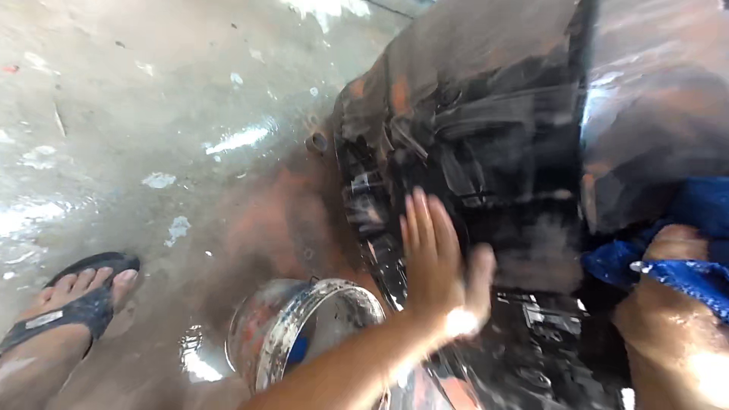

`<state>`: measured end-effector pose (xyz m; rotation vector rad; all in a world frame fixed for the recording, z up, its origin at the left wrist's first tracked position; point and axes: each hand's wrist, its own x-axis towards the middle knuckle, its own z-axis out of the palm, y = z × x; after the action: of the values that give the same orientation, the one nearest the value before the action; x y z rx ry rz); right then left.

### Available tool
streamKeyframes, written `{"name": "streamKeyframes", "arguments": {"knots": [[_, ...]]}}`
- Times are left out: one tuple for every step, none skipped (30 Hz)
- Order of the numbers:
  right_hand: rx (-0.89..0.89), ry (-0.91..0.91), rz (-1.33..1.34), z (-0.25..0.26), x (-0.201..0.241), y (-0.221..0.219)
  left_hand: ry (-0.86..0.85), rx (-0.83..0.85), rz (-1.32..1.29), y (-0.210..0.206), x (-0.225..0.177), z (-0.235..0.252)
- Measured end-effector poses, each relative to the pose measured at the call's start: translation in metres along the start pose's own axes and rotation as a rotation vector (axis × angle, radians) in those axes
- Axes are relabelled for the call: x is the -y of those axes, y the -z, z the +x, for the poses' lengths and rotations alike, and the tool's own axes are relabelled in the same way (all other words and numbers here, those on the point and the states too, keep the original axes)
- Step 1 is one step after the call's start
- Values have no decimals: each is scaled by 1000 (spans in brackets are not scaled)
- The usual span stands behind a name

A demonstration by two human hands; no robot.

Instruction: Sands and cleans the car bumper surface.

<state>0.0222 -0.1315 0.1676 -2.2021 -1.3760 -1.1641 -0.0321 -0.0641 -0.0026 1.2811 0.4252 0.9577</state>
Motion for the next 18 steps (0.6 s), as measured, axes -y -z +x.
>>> {"name": "streamKeyframes", "arguments": {"knots": [[-6,-19,15,-2,0,1,27,-56,-28,5,4,34],[-4,-28,20,-4,1,4,58,-109,-57,7,8,56],[7,-15,12,-3,3,6,63,-123,-60,7,7,59],[33,17,-4,1,4,8,28,-97,-30,8,4,42],[60,65,-33,6,4,8,-10,-49,14,7,1,13],[83,107,-64,11,4,7,-43,-16,45,2,3,-20],[98,138,-94,14,4,5,-75,-9,60,-3,8,-45],[110,160,-112,17,2,3,-87,-5,61,-6,12,-51],[110,167,-120,18,1,2,-76,-9,51,-5,16,-40],[101,163,-128,17,0,2,-45,-8,37,0,19,-15],[90,156,-128,15,-2,3,-7,-17,13,6,23,19],[71,144,-129,12,-4,4,33,-44,-24,11,28,55],[53,135,-133,9,-5,5,68,-73,-48,15,33,82],[46,137,-130,9,-4,5,87,-83,-51,17,33,92],[41,148,-117,11,-2,5,86,-60,-20,19,26,82],[30,154,-99,14,0,3,49,-23,41,21,16,57],[4,152,-87,15,1,0,-19,17,93,18,9,24],[-30,147,-79,16,3,-2,-84,50,128,12,6,-11]]}}
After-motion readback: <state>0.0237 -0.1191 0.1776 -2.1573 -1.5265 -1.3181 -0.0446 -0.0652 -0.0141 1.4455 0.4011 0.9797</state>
